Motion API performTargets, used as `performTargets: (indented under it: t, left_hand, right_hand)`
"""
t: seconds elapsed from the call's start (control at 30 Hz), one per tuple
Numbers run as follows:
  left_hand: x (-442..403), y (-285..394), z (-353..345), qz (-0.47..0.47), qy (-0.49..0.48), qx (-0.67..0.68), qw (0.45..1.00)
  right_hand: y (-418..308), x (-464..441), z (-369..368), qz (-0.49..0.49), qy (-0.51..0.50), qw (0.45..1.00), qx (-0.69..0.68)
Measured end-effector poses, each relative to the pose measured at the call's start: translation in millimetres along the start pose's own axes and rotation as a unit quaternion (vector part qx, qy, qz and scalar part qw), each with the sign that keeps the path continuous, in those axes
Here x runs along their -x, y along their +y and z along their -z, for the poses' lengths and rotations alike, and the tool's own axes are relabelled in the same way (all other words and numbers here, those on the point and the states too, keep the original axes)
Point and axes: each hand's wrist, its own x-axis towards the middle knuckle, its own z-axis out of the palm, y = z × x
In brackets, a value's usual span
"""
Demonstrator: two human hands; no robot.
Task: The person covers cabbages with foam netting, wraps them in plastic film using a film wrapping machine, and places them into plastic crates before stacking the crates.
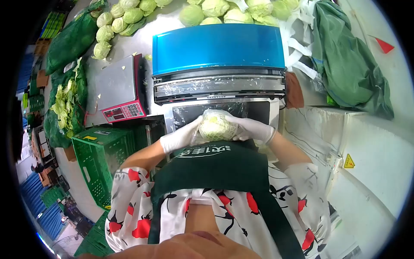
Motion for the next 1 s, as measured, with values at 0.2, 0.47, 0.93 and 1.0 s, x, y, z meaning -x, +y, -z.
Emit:
performTargets:
  t: [0.2,0.47,0.93,1.0]
  left_hand:
    - [48,-40,34,-0.245,0.239,-0.542,0.768]
    - [94,10,18,-0.272,0.249,-0.081,0.926]
    - [-30,-71,67,-0.438,0.127,-0.699,0.551]
    - [7,-15,19,-0.371,0.170,-0.756,0.511]
  right_hand:
    - [68,8,17,0.277,0.204,0.930,0.127]
    - [65,39,7,0.157,0.240,0.949,-0.128]
    - [162,-156,-24,0.304,-0.188,0.921,-0.155]
    - [95,-89,-42,0.205,-0.294,0.898,-0.255]
